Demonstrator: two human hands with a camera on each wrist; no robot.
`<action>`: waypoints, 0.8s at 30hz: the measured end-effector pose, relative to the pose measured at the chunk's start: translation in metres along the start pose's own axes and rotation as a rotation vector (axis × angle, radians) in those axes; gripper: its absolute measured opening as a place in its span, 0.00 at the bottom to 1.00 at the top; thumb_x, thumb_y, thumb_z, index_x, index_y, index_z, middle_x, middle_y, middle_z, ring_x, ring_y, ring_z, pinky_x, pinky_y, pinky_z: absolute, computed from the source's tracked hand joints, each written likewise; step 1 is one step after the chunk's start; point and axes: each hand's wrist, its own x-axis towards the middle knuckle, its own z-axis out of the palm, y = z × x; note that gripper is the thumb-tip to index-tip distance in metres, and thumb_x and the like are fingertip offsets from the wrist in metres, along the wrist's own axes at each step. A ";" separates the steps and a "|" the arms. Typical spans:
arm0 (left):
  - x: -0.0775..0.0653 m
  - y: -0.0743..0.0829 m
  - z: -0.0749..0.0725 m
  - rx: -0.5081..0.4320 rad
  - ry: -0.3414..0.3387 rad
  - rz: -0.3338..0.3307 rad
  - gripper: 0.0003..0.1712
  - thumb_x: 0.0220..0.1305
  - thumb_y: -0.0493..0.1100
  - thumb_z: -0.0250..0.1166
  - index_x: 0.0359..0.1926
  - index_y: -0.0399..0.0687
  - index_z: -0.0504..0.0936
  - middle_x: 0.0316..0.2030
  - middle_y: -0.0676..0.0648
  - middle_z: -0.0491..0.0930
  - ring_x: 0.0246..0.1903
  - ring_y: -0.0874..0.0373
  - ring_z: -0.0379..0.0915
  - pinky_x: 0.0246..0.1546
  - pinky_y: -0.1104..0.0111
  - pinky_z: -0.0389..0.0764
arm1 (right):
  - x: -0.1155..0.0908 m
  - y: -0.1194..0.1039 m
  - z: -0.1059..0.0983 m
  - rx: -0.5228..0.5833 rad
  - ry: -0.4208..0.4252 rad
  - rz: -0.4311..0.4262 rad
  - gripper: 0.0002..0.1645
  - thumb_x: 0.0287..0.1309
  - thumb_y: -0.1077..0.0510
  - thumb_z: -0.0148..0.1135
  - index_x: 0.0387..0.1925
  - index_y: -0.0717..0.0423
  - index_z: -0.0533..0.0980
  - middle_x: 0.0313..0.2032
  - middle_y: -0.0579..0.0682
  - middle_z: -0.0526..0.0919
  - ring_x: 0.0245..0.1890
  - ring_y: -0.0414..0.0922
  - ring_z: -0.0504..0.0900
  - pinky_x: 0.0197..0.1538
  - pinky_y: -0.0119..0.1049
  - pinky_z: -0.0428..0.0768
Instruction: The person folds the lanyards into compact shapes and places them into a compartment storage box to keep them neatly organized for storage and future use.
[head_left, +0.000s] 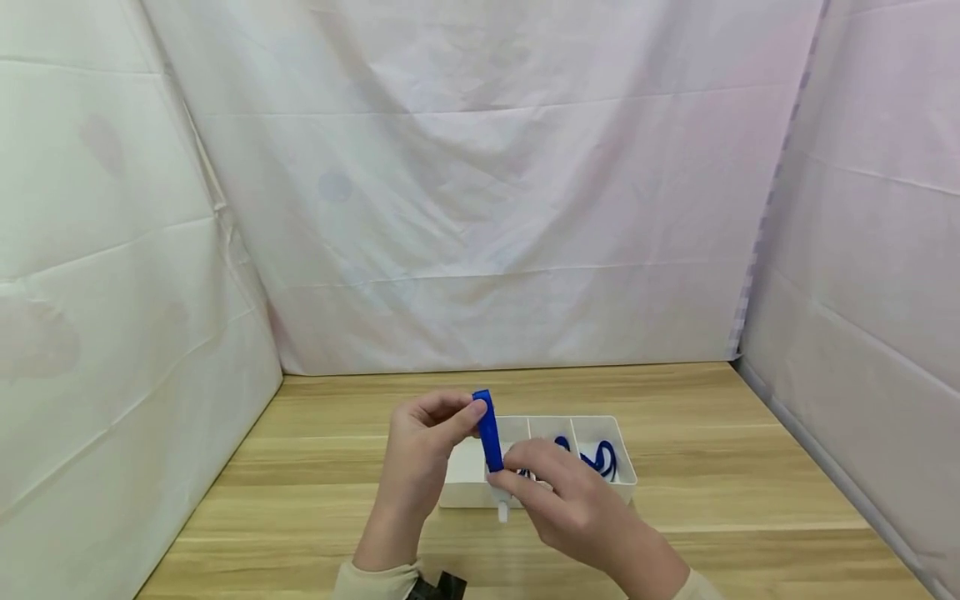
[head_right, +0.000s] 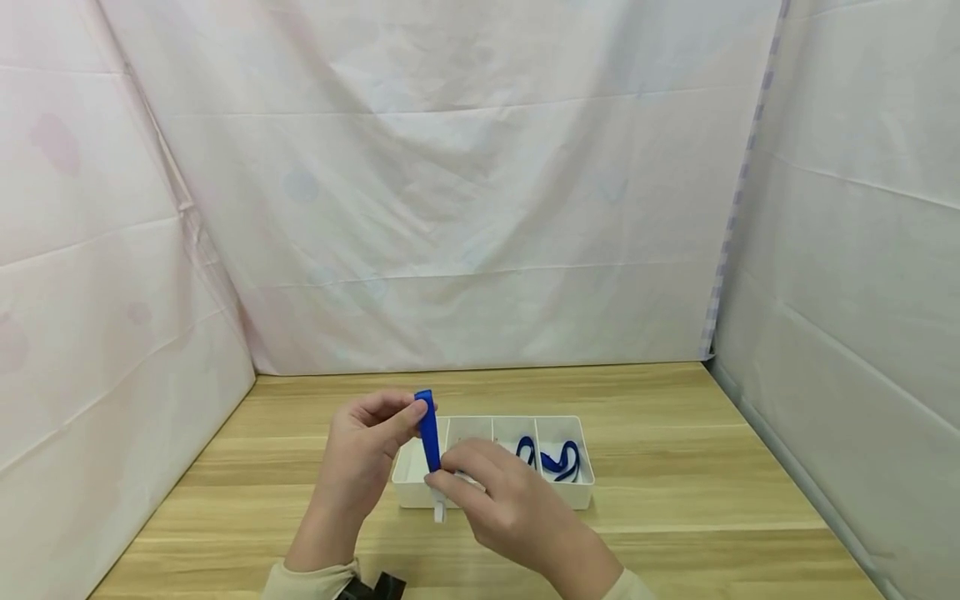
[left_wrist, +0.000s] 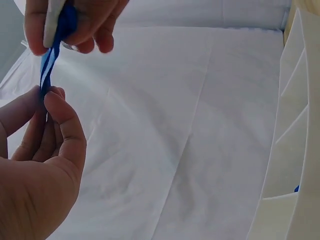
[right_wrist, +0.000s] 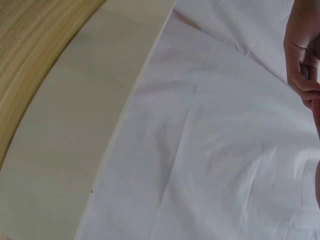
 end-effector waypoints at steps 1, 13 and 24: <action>0.000 -0.001 0.000 0.004 -0.002 0.007 0.12 0.68 0.31 0.70 0.33 0.54 0.89 0.30 0.55 0.89 0.31 0.61 0.85 0.44 0.64 0.89 | 0.001 0.000 -0.001 -0.008 0.006 -0.009 0.14 0.80 0.64 0.53 0.48 0.59 0.86 0.42 0.53 0.84 0.39 0.43 0.84 0.43 0.27 0.85; -0.015 -0.022 0.006 0.243 -0.098 0.310 0.09 0.65 0.28 0.72 0.46 0.31 0.87 0.37 0.52 0.92 0.36 0.68 0.87 0.37 0.71 0.88 | 0.010 -0.007 -0.020 0.500 -0.006 0.675 0.25 0.62 0.69 0.73 0.60 0.59 0.79 0.34 0.50 0.89 0.32 0.35 0.85 0.36 0.26 0.86; -0.016 -0.030 0.001 0.190 -0.285 0.412 0.11 0.71 0.29 0.67 0.51 0.31 0.87 0.47 0.39 0.91 0.46 0.67 0.88 0.45 0.68 0.90 | 0.025 -0.006 -0.036 0.638 -0.138 1.199 0.15 0.65 0.63 0.73 0.52 0.62 0.85 0.38 0.56 0.89 0.34 0.36 0.86 0.39 0.30 0.87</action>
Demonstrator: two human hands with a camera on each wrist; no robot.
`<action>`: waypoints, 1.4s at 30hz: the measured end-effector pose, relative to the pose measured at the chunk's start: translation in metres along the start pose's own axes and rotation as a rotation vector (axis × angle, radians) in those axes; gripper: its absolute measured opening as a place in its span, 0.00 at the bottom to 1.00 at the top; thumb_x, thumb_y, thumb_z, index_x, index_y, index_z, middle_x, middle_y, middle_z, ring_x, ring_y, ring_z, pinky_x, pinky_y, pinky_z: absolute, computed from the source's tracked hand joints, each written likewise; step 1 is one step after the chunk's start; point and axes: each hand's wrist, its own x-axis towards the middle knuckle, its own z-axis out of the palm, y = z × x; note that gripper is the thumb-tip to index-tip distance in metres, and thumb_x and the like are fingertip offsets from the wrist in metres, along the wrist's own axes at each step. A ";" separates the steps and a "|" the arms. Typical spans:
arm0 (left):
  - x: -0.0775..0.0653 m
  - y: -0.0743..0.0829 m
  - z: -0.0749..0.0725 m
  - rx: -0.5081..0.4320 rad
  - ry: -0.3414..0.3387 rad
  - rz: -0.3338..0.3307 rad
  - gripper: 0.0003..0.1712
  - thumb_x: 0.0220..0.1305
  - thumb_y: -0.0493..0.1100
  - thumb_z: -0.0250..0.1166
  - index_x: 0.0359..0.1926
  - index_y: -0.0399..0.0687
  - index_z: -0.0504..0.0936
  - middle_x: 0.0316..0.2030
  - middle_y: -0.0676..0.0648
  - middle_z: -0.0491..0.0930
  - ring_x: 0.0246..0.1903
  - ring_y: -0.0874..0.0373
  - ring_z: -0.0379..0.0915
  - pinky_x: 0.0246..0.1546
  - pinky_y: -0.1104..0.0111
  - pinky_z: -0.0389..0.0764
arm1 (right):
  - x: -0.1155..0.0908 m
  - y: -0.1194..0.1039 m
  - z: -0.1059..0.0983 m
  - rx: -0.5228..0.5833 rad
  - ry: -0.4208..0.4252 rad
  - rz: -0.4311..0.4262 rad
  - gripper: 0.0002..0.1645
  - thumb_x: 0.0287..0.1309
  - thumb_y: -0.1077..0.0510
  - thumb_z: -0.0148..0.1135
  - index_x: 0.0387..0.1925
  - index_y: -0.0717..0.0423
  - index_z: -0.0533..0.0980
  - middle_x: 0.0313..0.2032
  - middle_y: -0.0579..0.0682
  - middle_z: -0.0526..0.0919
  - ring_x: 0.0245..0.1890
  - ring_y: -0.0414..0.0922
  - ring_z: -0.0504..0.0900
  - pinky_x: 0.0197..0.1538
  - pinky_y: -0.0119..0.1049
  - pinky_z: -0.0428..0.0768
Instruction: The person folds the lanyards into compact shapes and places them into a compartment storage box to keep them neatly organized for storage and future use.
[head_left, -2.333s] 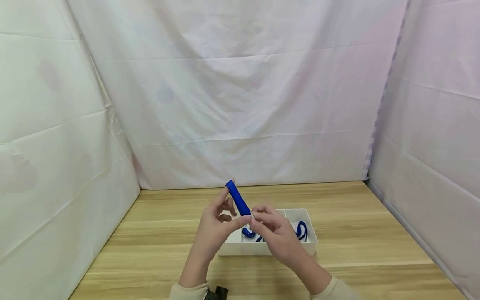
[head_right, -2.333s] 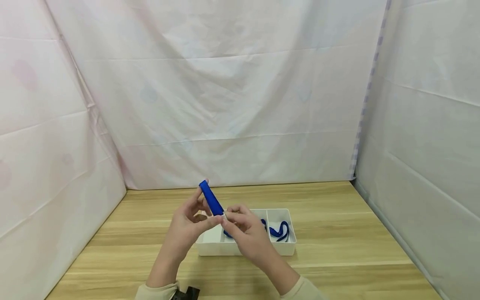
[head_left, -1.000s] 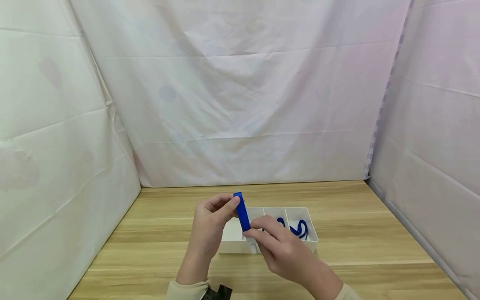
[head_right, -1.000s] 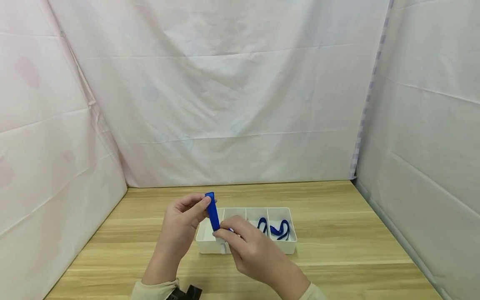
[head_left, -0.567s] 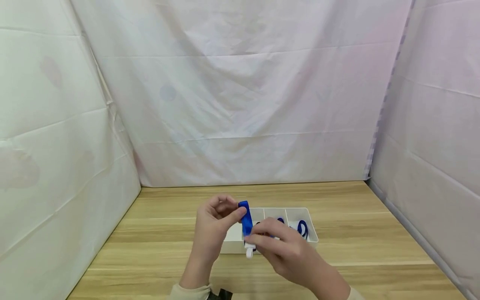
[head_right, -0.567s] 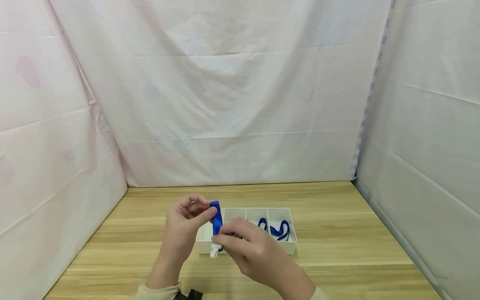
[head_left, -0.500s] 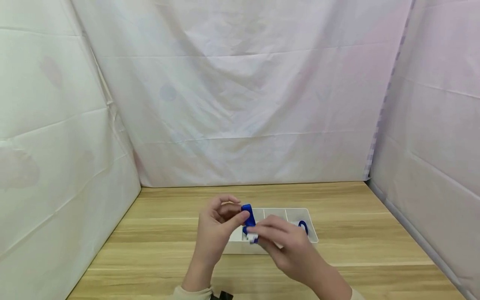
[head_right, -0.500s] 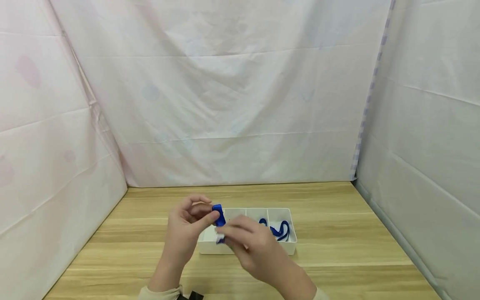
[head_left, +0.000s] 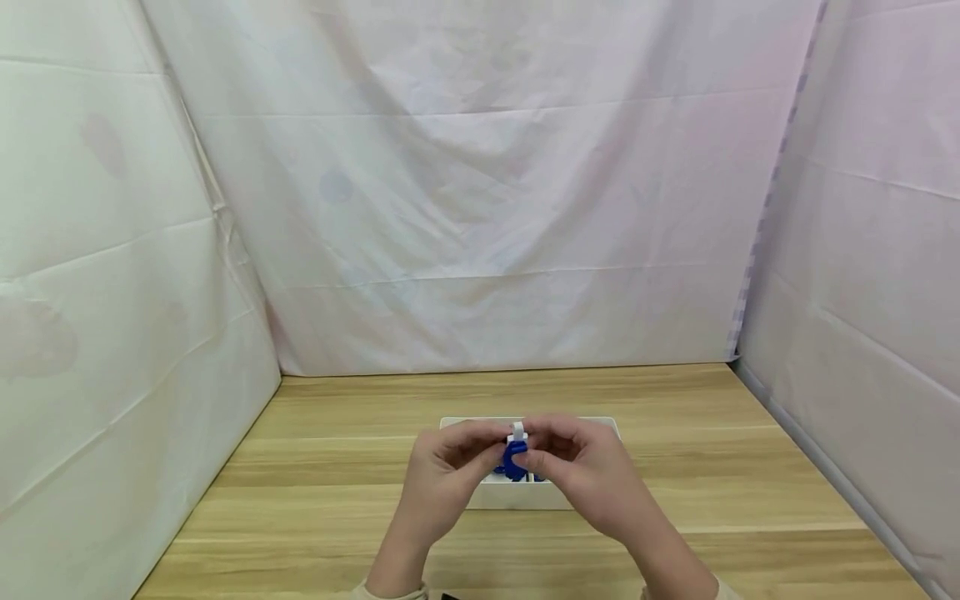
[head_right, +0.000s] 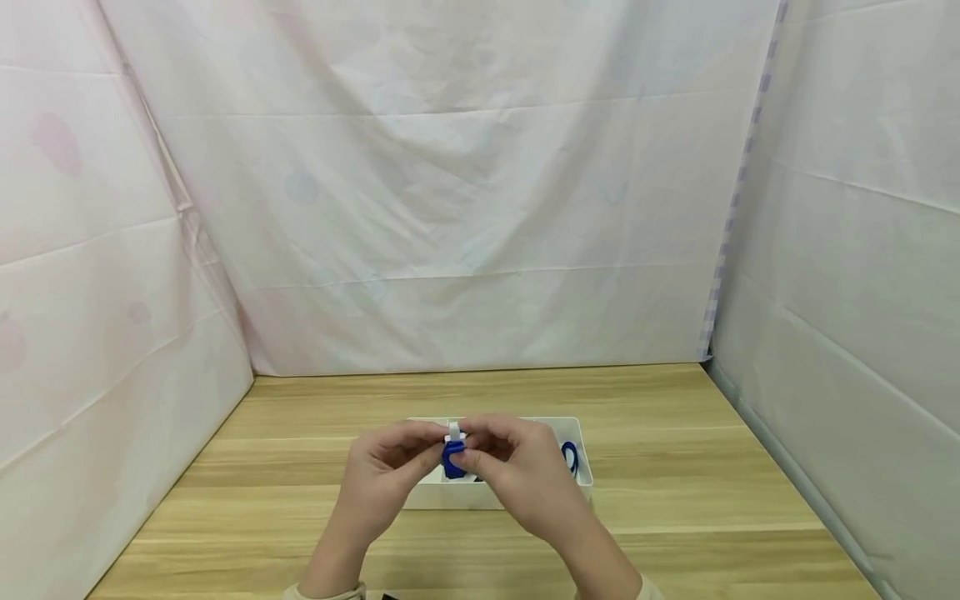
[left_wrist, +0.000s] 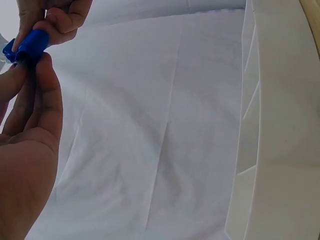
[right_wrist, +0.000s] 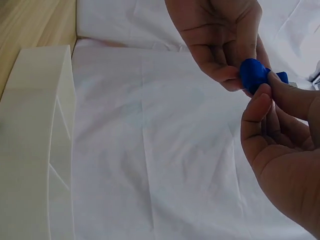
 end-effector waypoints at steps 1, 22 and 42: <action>0.000 0.001 0.000 0.002 -0.007 -0.023 0.10 0.72 0.29 0.66 0.52 0.32 0.87 0.47 0.38 0.91 0.46 0.67 0.88 0.45 0.68 0.90 | 0.001 0.000 -0.001 -0.006 -0.002 0.017 0.15 0.65 0.62 0.73 0.51 0.62 0.86 0.38 0.56 0.89 0.34 0.36 0.87 0.40 0.31 0.87; -0.004 -0.003 0.002 0.020 0.010 -0.355 0.10 0.67 0.37 0.74 0.47 0.38 0.88 0.45 0.33 0.89 0.42 0.65 0.88 0.46 0.69 0.90 | 0.005 0.014 -0.002 -0.012 -0.072 0.144 0.11 0.62 0.60 0.77 0.45 0.58 0.87 0.39 0.53 0.90 0.36 0.40 0.86 0.41 0.30 0.87; 0.023 -0.039 -0.032 0.716 0.181 -0.569 0.07 0.63 0.30 0.71 0.41 0.43 0.89 0.32 0.45 0.87 0.28 0.59 0.80 0.28 0.69 0.82 | 0.000 0.025 -0.027 -0.075 0.028 0.232 0.22 0.66 0.55 0.74 0.59 0.58 0.84 0.43 0.52 0.88 0.38 0.39 0.85 0.39 0.30 0.83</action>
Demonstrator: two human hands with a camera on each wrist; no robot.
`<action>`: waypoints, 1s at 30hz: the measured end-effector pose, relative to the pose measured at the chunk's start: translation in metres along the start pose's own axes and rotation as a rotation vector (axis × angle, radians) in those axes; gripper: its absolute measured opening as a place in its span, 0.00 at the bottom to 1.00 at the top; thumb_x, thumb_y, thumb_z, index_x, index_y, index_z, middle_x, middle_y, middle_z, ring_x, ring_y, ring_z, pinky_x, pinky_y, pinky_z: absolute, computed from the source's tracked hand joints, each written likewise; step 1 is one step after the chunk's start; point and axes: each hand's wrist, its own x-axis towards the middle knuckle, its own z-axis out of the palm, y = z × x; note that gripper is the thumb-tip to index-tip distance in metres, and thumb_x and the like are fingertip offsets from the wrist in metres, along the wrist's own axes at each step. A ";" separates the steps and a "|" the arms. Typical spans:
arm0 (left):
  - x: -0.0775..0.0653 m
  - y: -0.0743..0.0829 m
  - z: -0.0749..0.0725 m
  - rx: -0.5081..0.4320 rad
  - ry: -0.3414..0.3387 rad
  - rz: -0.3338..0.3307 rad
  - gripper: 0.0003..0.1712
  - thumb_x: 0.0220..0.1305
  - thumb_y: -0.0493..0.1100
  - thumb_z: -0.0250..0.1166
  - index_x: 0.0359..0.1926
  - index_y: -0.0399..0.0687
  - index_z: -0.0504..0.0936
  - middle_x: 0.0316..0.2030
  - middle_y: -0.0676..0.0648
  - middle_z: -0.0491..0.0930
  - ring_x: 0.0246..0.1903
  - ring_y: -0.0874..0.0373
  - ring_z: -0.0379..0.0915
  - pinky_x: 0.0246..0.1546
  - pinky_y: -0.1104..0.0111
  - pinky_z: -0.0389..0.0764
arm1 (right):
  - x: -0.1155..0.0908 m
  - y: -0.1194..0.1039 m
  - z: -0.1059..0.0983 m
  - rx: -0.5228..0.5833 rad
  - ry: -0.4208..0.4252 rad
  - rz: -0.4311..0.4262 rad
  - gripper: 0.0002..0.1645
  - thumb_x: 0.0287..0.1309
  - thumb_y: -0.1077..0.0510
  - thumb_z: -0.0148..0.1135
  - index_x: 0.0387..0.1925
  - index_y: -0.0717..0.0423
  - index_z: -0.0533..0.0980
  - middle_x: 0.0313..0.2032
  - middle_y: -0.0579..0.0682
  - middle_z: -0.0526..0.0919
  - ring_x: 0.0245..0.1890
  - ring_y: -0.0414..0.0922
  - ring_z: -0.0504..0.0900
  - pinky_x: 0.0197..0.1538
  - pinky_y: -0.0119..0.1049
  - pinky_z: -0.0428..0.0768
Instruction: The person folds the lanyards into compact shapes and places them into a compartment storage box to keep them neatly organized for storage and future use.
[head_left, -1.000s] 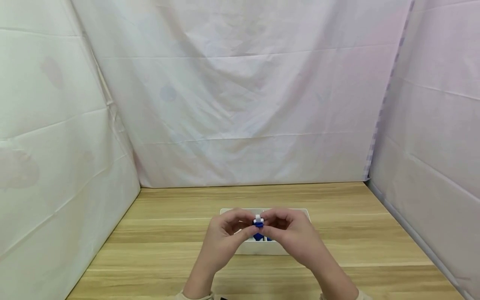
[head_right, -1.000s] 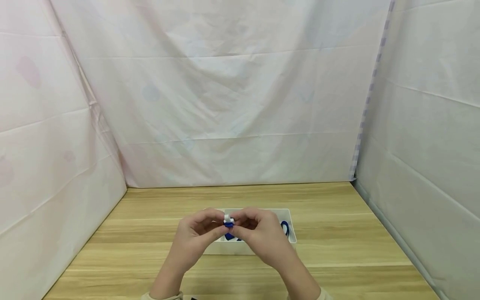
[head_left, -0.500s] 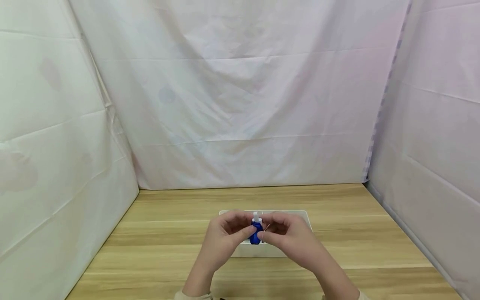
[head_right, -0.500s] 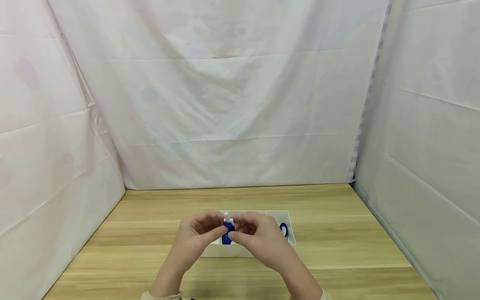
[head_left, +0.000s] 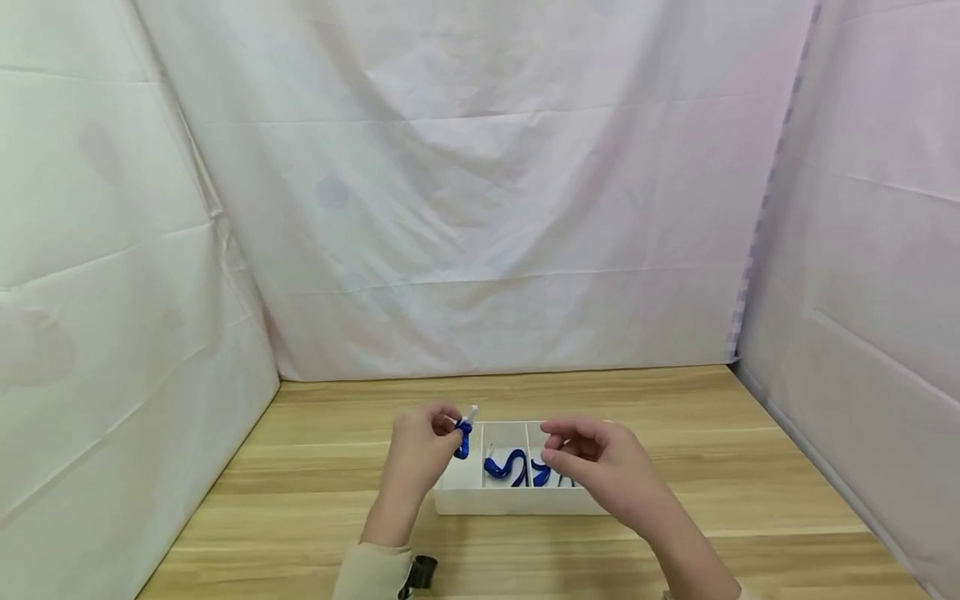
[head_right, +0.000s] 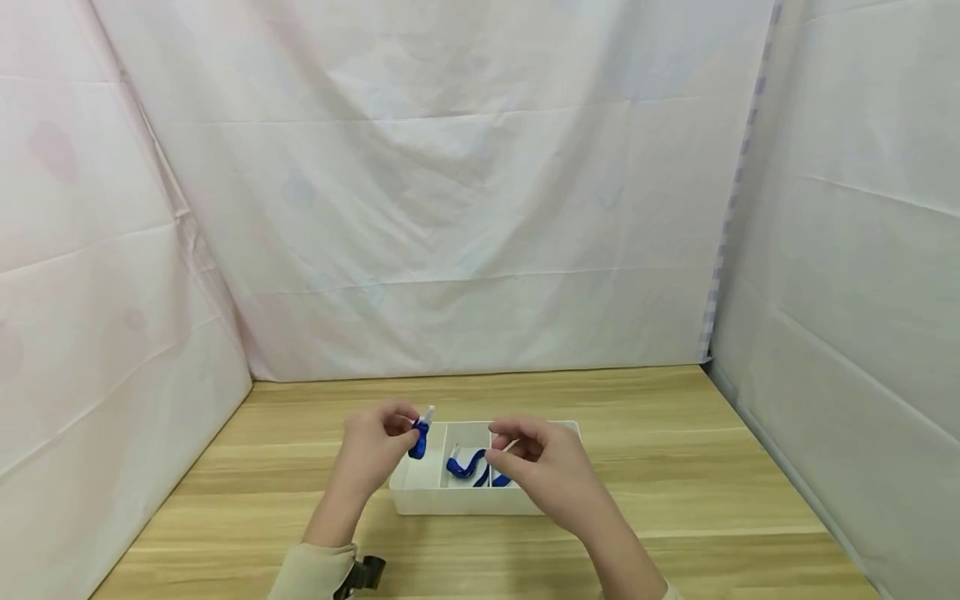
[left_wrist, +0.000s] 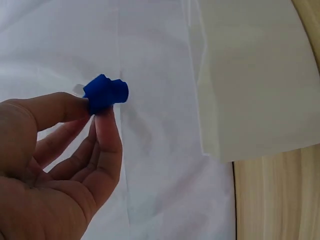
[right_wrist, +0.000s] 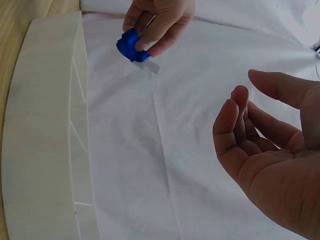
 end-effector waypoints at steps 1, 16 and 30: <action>0.001 -0.002 0.003 0.031 -0.013 -0.031 0.09 0.63 0.29 0.70 0.42 0.43 0.89 0.33 0.44 0.87 0.28 0.59 0.79 0.27 0.69 0.81 | -0.001 0.001 0.000 0.001 0.000 0.002 0.22 0.65 0.55 0.74 0.58 0.59 0.84 0.43 0.52 0.88 0.38 0.39 0.85 0.40 0.30 0.83; 0.016 -0.019 0.056 0.540 -0.188 0.033 0.10 0.58 0.24 0.67 0.24 0.39 0.84 0.21 0.46 0.79 0.21 0.55 0.69 0.23 0.63 0.75 | -0.003 0.010 0.004 0.049 0.019 0.058 0.20 0.64 0.55 0.75 0.56 0.58 0.85 0.41 0.52 0.87 0.37 0.40 0.85 0.40 0.31 0.84; 0.014 -0.007 0.034 0.548 -0.229 0.007 0.09 0.59 0.28 0.71 0.39 0.42 0.88 0.37 0.45 0.89 0.33 0.53 0.80 0.36 0.57 0.85 | 0.000 0.019 -0.004 -0.164 0.102 0.103 0.18 0.69 0.53 0.71 0.56 0.53 0.85 0.42 0.48 0.88 0.40 0.41 0.83 0.40 0.30 0.83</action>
